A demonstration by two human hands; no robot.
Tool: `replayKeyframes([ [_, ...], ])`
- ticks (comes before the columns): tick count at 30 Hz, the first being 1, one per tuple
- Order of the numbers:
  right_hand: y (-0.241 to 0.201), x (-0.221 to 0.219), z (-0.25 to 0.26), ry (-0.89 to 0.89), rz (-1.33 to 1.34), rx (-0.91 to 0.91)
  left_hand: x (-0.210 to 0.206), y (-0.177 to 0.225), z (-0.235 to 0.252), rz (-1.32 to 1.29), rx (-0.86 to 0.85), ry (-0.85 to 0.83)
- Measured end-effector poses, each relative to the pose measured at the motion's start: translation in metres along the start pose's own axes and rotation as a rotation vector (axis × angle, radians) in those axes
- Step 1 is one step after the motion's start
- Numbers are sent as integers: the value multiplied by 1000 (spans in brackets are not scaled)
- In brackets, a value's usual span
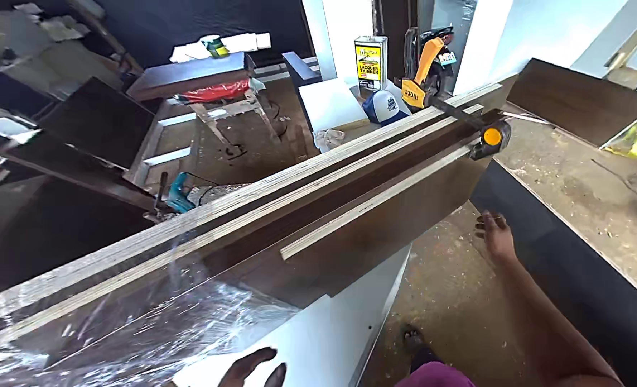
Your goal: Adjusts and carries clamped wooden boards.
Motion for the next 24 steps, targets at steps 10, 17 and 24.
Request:
replayKeyframes([
  [10, -96, 49, 81, 10, 165, 409, -104, 75, 90, 84, -227, -136],
  [17, -179, 67, 83, -174, 168, 734, -130, 124, 190, 620, -503, -214],
  [24, -218, 66, 92, -297, 113, 794, -119, 91, 256, 929, 8, -553],
])
Point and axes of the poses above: each hand's wrist, its own z-axis towards the middle knuckle, its own x-axis out of the back of the hand, y = z × x, the point moved 5 cm from there along z, towards the middle knuckle, and after that the axes turned 4 degrees about y, right-handed, at the moved point
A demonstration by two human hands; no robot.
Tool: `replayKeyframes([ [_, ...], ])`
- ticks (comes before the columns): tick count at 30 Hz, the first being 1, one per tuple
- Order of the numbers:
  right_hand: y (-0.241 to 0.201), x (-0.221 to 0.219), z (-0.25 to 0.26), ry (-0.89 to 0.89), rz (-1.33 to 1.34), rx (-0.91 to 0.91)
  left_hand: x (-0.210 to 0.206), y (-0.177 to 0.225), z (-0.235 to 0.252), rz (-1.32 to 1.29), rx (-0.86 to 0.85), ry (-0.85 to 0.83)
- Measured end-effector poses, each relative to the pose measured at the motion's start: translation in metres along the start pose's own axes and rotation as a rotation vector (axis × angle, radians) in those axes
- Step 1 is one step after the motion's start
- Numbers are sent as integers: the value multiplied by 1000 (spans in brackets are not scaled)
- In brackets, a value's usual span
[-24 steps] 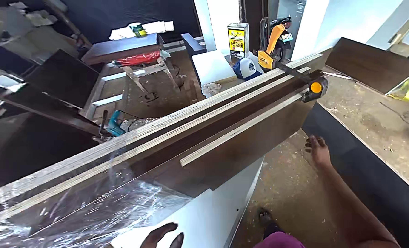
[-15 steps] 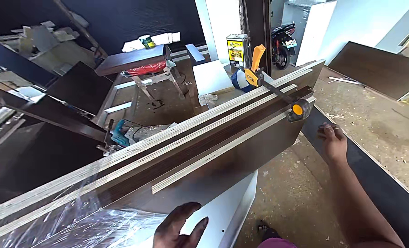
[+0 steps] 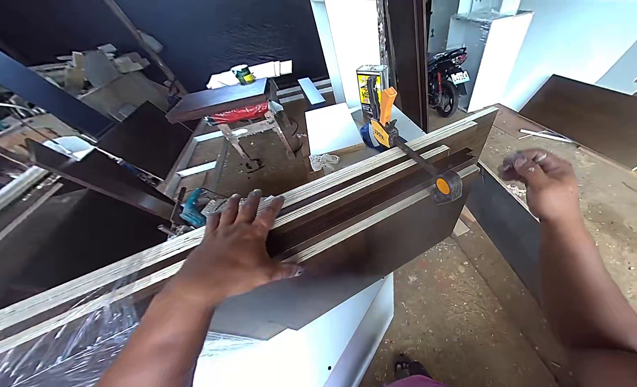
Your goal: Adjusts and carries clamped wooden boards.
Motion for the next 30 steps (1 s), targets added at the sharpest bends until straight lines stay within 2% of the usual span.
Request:
replayKeyframes([
  [4, -55, -37, 62, -247, -198, 124, -3, -10, 15, 2, 52, -134],
  [6, -69, -67, 90, -409, -386, 81, -5, -11, 15, -12, 67, -177],
  [11, -50, -141, 144, -648, -630, -6, -5, -9, 15, -37, 33, -124],
  [15, -21, -177, 166, -787, -463, -5, -6, -9, 15, -34, 18, -109],
  [21, -16, -197, 169, -850, -99, -55, -7, -10, 16, -21, 3, -159],
  [30, -15, -198, 165, -797, -16, -14, -7, -10, 16, -19, 0, -145],
])
Point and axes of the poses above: each hand's wrist, its own z-axis towards the middle knuckle, its own x-axis out of the back of the hand, y = z × x, the point moved 5 cm from there along z, towards the middle knuckle, and after that the axes turned 4 degrees about y, right-handed, at the moved point
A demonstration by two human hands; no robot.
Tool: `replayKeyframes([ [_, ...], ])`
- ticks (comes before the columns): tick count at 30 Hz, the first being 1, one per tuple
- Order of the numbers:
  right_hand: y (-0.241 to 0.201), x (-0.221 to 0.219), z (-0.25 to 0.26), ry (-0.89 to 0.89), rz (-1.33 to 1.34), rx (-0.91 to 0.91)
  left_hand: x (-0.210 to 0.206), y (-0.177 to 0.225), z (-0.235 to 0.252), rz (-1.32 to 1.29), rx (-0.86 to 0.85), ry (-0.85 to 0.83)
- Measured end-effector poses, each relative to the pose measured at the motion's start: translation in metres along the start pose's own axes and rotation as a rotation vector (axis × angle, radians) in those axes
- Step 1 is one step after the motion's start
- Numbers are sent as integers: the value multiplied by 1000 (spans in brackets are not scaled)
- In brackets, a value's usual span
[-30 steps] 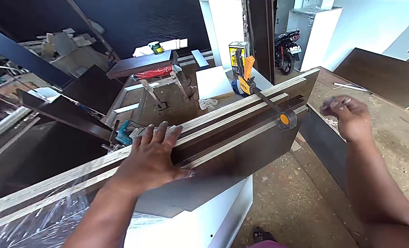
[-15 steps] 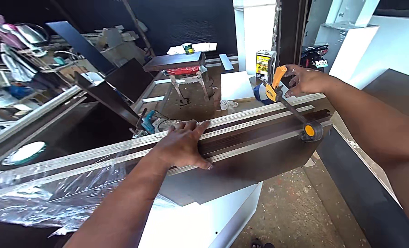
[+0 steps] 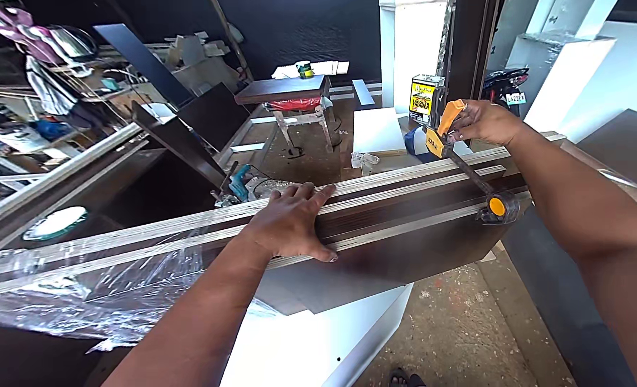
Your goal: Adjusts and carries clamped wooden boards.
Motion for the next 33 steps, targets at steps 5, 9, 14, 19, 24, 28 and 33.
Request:
replayKeyframes([
  [5, -1, 4, 3, 15, -58, 30, 0, 0, 0, 5, 12, -8],
  [9, -2, 3, 5, -12, -77, 50, 1, 1, -1, -15, 12, 1],
  [14, 2, 0, 2, 11, 34, 36, 1, 2, 0, -13, 5, 1],
  [19, 3, -2, 0, 79, 99, 117, 0, 1, 0, 6, 7, 4],
  [24, -13, -1, 1, 84, 96, 177, 0, 1, -1, 8, 10, 5],
  [28, -21, 1, 4, 78, 79, 201, -1, 1, -1, 4, -12, 26],
  [33, -32, -2, 2, 110, 83, 252, 5, 7, -4, 3, 12, 3],
])
Point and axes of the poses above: each hand's wrist, its own z-axis towards the middle knuckle, its own x-axis out of the back of the hand, y = z × x, the point moved 5 cm from there along z, towards the middle knuckle, and after that the axes turned 4 degrees about y, right-handed, at the moved point
